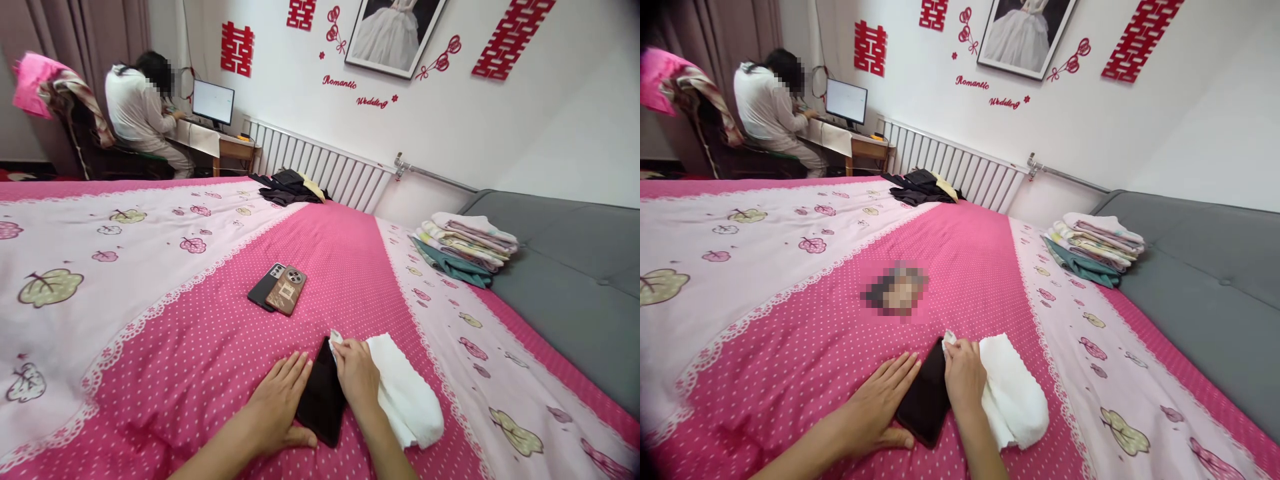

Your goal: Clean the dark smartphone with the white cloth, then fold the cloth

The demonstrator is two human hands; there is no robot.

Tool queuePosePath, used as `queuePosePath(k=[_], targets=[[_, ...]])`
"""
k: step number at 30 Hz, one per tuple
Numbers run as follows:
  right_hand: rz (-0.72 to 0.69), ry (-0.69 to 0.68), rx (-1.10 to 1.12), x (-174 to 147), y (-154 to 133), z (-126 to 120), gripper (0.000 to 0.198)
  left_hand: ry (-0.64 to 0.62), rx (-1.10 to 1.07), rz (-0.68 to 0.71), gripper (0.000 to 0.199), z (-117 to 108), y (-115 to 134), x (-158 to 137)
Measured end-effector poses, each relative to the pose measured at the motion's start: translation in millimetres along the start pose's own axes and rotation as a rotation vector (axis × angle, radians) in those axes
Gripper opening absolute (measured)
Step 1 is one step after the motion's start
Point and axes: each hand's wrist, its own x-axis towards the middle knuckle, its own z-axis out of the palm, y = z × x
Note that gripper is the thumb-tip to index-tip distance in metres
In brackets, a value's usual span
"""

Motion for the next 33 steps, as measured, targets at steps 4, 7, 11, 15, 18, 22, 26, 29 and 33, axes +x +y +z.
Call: queuePosePath(k=[4,7,11,15,18,22,26,29,33], targets=[[0.081,-0.008,-0.074,0.1,2.6,-1.3,0.03,0.006,0.018,0.0,0.102,1.7,-1.5,0.7],[0.132,-0.023,-0.115,-1.0,1.7,-4.2,0.031,0.007,0.017,-0.013,0.102,0.2,-0.9,0.6],[0.175,-0.066,-0.161,-4.0,0.2,-8.4,0.035,-0.013,0.018,-0.028,0.103,-5.9,3.4,-0.4],[0.171,-0.093,-0.19,-8.5,0.3,-12.4,0.033,-0.057,0.049,-0.059,0.105,-10.7,6.9,-1.3],[0.139,-0.103,-0.172,-13.1,0.6,-18.2,0.028,-0.05,0.07,-0.046,0.105,-10.0,6.1,-0.5],[0.092,-0.179,-0.103,-21.6,1.5,-30.1,0.025,-0.038,0.1,-0.045,0.105,-7.3,3.4,1.9],[0.08,-0.259,-0.015,-31.7,5.0,-41.0,0.025,-0.031,0.134,-0.047,0.106,-6.5,1.4,4.8],[0.061,-0.302,0.046,-39.4,8.3,-46.1,0.027,-0.028,0.146,-0.051,0.105,-4.9,-2.2,8.1],[-0.016,-0.318,0.11,-50.1,10.8,-50.7,0.03,0.016,0.122,-0.019,0.1,0.7,-11.6,13.0]])
